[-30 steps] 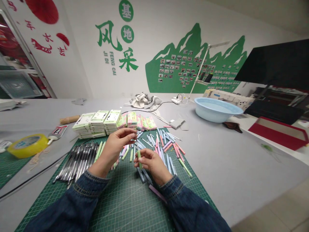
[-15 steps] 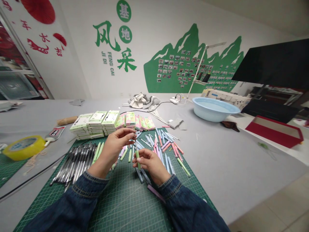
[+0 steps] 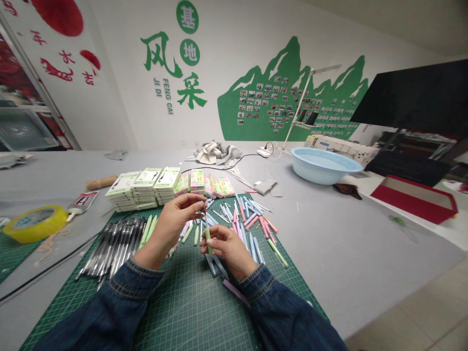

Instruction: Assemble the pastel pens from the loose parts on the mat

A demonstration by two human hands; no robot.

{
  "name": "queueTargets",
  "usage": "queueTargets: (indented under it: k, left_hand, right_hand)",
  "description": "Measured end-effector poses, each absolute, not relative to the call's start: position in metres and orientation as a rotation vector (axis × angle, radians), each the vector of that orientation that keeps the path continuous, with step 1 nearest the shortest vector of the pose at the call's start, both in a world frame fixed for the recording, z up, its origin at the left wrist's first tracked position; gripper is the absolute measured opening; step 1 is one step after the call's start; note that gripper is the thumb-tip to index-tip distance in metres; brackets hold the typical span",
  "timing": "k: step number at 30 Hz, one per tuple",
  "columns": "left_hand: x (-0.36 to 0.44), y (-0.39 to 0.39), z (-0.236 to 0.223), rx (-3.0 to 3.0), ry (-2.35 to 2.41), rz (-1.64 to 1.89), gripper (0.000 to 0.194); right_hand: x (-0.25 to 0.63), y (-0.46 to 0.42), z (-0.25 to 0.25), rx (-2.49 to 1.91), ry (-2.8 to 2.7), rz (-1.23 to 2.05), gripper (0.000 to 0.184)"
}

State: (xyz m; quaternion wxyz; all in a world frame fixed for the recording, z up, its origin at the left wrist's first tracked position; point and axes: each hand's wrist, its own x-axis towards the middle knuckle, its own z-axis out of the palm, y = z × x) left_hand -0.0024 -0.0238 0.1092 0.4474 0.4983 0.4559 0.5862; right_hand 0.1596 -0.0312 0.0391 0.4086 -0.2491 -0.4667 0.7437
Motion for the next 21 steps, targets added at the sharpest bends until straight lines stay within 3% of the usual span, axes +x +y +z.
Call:
queueTargets:
  k: [14, 21]
  left_hand:
    - [0.004, -0.028, 0.104, 1.222, 1.16, 1.416, 0.023]
    - [0.001, -0.024, 0.098, 1.06, 1.079, 1.405, 0.027]
  right_hand:
    - [0.157, -0.033, 0.045, -0.572, -1.11, 1.83, 0.024]
    - [0.159, -0.034, 0.043, -0.468, -1.061, 1.964, 0.029]
